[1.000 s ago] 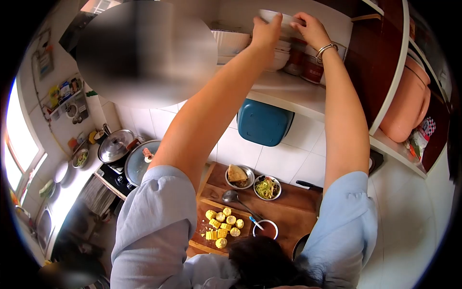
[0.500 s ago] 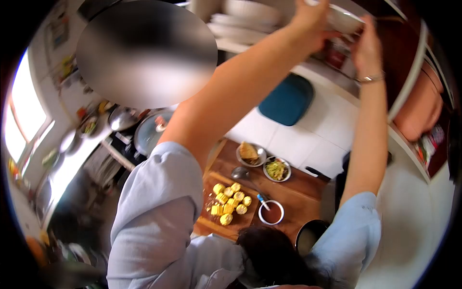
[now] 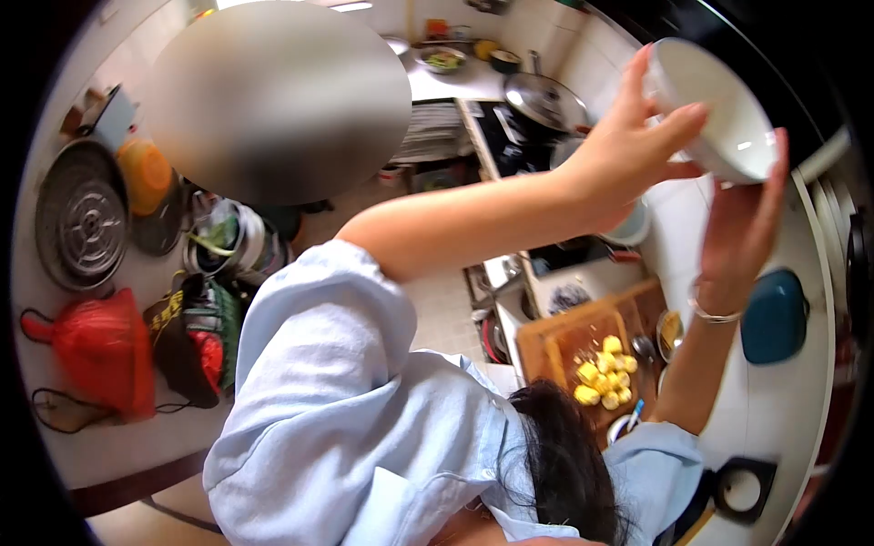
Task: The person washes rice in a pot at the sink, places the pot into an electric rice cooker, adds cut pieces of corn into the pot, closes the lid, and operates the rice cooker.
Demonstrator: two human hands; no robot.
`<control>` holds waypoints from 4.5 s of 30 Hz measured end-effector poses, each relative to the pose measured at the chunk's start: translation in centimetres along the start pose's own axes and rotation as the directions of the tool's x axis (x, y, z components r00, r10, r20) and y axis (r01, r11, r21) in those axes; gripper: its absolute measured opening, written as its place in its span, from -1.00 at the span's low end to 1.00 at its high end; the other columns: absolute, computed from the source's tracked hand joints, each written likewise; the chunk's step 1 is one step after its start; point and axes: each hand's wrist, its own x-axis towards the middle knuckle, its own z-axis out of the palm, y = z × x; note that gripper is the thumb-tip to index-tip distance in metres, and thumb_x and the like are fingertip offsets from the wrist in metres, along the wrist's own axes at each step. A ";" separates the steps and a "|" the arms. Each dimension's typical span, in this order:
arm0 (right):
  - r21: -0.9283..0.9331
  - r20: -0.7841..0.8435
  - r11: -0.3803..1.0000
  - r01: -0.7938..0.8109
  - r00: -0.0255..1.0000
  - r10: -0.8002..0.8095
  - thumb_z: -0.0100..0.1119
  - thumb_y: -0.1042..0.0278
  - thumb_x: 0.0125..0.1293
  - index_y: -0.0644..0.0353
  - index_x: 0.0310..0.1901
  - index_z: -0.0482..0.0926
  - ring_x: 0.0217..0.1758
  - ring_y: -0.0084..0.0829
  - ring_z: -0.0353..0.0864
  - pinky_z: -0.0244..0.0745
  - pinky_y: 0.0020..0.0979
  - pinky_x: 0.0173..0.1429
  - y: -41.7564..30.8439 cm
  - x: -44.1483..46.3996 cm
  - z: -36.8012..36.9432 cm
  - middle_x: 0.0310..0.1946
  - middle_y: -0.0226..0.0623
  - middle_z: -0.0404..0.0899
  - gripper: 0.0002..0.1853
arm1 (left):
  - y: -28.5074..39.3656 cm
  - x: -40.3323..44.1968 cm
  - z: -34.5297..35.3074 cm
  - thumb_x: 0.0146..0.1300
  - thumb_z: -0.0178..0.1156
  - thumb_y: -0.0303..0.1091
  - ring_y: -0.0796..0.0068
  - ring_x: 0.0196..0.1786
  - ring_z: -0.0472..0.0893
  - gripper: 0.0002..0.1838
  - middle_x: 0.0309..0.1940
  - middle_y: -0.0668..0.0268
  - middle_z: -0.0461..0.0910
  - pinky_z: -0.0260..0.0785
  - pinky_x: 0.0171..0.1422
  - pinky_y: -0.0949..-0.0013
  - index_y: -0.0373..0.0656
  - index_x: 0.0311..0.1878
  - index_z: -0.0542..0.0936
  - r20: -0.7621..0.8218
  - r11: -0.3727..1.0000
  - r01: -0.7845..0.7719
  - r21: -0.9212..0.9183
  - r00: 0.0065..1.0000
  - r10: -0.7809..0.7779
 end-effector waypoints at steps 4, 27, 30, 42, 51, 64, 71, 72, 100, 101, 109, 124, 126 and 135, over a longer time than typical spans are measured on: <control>0.345 0.088 0.896 -0.280 0.960 0.266 -0.31 0.12 0.52 0.13 0.43 -0.01 0.44 -0.33 0.09 -0.01 -0.22 0.49 11.7 -4.5 13.5 0.37 -0.22 0.12 -0.46 | 8.5 -7.3 -12.2 0.31 0.17 -0.28 0.41 0.19 0.41 -0.11 0.15 0.24 0.35 0.44 0.14 0.23 0.14 0.48 -0.25 -0.310 0.976 0.071 0.205 0.951 -0.004; 0.076 0.787 0.112 -0.991 0.129 0.603 -0.25 0.47 0.39 0.09 0.39 0.12 0.30 -0.39 0.26 0.21 -0.27 0.31 60.2 -4.3 63.1 0.31 -0.34 0.23 -0.48 | 35.4 -15.6 -65.6 0.36 -0.05 -0.36 0.46 0.21 0.40 -0.41 0.24 0.34 0.33 0.40 0.12 0.24 0.03 0.45 0.10 -0.939 0.903 0.276 0.329 0.198 0.282; 0.042 0.768 0.047 -0.998 0.062 0.637 -0.24 0.46 0.39 0.11 0.38 0.15 0.30 -0.38 0.26 0.20 -0.23 0.31 64.7 -3.5 69.3 0.30 -0.33 0.24 -0.49 | 38.6 -15.5 -71.4 0.39 -0.10 -0.35 0.49 0.19 0.42 -0.47 0.19 0.34 0.38 0.40 0.12 0.23 0.00 0.42 0.15 -0.940 0.879 0.333 0.340 0.146 0.308; 0.069 0.615 -0.076 -0.995 -0.017 0.789 -0.23 0.10 0.49 0.20 0.10 0.41 0.15 -0.35 0.44 0.26 -0.23 0.33 91.0 -5.6 92.3 0.04 -0.33 0.49 -0.61 | 50.6 -14.1 -100.5 0.18 -0.13 -0.57 0.35 0.06 0.45 -0.43 0.03 0.17 0.45 0.40 0.05 0.27 -0.15 0.32 0.29 -0.974 0.848 0.501 0.171 -0.043 0.222; -0.127 0.395 -0.075 -0.989 -0.120 0.911 -0.21 0.08 0.49 0.33 0.20 0.32 0.21 -0.38 0.39 0.19 -0.39 0.35 98.9 -7.2 97.9 0.13 -0.28 0.44 -0.52 | 49.6 -17.0 -114.0 0.13 -0.15 -0.56 0.27 0.10 0.45 -0.47 0.07 0.19 0.48 0.38 0.02 0.18 -0.11 0.22 0.38 -0.963 0.852 0.519 -0.059 -0.256 0.089; -0.566 0.453 0.614 -0.550 0.415 0.789 -0.11 0.31 0.32 0.39 0.16 0.38 0.26 -0.10 0.37 0.23 -0.21 0.33 97.9 -8.4 96.7 0.16 0.07 0.40 -0.56 | 50.2 -18.9 -115.8 0.14 0.08 -0.42 0.36 -0.04 0.46 -0.38 0.04 0.18 0.42 0.41 -0.16 0.28 -0.15 0.33 0.25 -0.928 0.857 0.513 -0.050 -0.341 0.150; -0.079 0.847 0.618 -0.782 0.275 0.456 -0.12 0.27 0.40 0.31 0.26 0.32 0.31 -0.25 0.30 0.16 -0.37 0.34 85.9 -10.6 114.2 0.22 -0.07 0.37 -0.54 | 66.1 -20.9 -116.3 0.26 0.13 -0.19 0.57 -0.36 0.42 -0.71 -0.31 0.32 0.47 0.38 -0.30 0.42 -0.18 -0.08 0.47 -0.752 0.797 0.352 0.492 -0.290 0.592; -0.056 0.835 0.595 -0.802 0.289 0.468 -0.16 0.28 0.38 0.33 0.26 0.31 0.38 -0.12 0.22 0.05 -0.32 0.44 84.8 -10.1 117.0 0.24 0.03 0.34 -0.53 | 68.1 -20.9 -116.5 0.28 0.13 -0.16 0.59 -0.40 0.40 -0.73 -0.35 0.34 0.47 0.37 -0.31 0.43 -0.17 -0.14 0.47 -0.800 0.837 0.255 0.485 -0.257 0.542; -0.039 0.682 0.720 -0.693 0.508 0.526 -0.28 0.04 0.43 0.39 0.05 0.44 0.29 0.00 0.26 0.11 -0.22 0.39 84.2 -14.0 121.9 0.17 0.08 0.37 -0.48 | 69.5 -23.9 -120.8 0.28 0.08 -0.19 0.49 -0.44 0.50 -0.71 -0.44 0.30 0.54 0.34 -0.42 0.38 -0.27 -0.36 0.46 -0.699 0.612 0.498 0.615 -0.014 0.715; -0.045 0.679 0.717 -0.695 0.505 0.532 -0.27 0.03 0.43 0.39 0.06 0.44 0.29 0.00 0.27 0.12 -0.22 0.39 84.3 -14.2 121.9 0.17 0.08 0.37 -0.47 | 69.4 -24.1 -120.7 0.28 0.08 -0.19 0.49 -0.44 0.50 -0.71 -0.44 0.30 0.54 0.34 -0.42 0.38 -0.27 -0.36 0.46 -0.702 0.614 0.495 0.615 -0.012 0.712; -0.089 0.658 0.727 -0.681 0.508 0.556 -0.24 0.00 0.42 0.33 0.10 0.44 0.28 -0.01 0.30 0.17 -0.22 0.36 83.9 -14.2 121.3 0.19 0.03 0.38 -0.47 | 69.1 -25.0 -120.5 0.29 0.08 -0.19 0.49 -0.44 0.50 -0.72 -0.44 0.30 0.54 0.35 -0.42 0.37 -0.26 -0.36 0.47 -0.718 0.613 0.506 0.607 0.020 0.695; -0.104 0.645 0.719 -0.687 0.504 0.575 -0.22 0.04 0.40 0.24 -0.03 0.47 0.17 -0.02 0.38 0.29 -0.18 0.23 83.4 -13.8 121.2 0.08 -0.07 0.44 -0.57 | 68.9 -25.5 -120.9 0.30 0.07 -0.20 0.49 -0.44 0.50 -0.73 -0.44 0.30 0.54 0.35 -0.41 0.37 -0.24 -0.35 0.47 -0.727 0.605 0.519 0.604 0.048 0.685; -0.101 0.650 0.725 -0.682 0.506 0.567 -0.22 0.04 0.40 0.24 -0.01 0.47 0.18 -0.02 0.37 0.28 -0.18 0.24 83.5 -13.8 121.2 0.10 -0.06 0.44 -0.56 | 68.8 -25.6 -120.9 0.30 0.07 -0.20 0.49 -0.44 0.50 -0.73 -0.44 0.30 0.54 0.35 -0.41 0.37 -0.24 -0.35 0.47 -0.728 0.607 0.516 0.605 0.050 0.684; -0.104 0.659 0.714 -0.693 0.490 0.571 -0.24 0.00 0.41 0.28 0.09 0.45 0.29 -0.04 0.30 0.18 -0.21 0.36 83.8 -14.2 121.2 0.21 -0.02 0.36 -0.49 | 68.6 -25.5 -121.2 0.31 0.06 -0.20 0.49 -0.44 0.50 -0.74 -0.44 0.30 0.54 0.35 -0.40 0.37 -0.23 -0.35 0.47 -0.726 0.602 0.518 0.608 0.054 0.686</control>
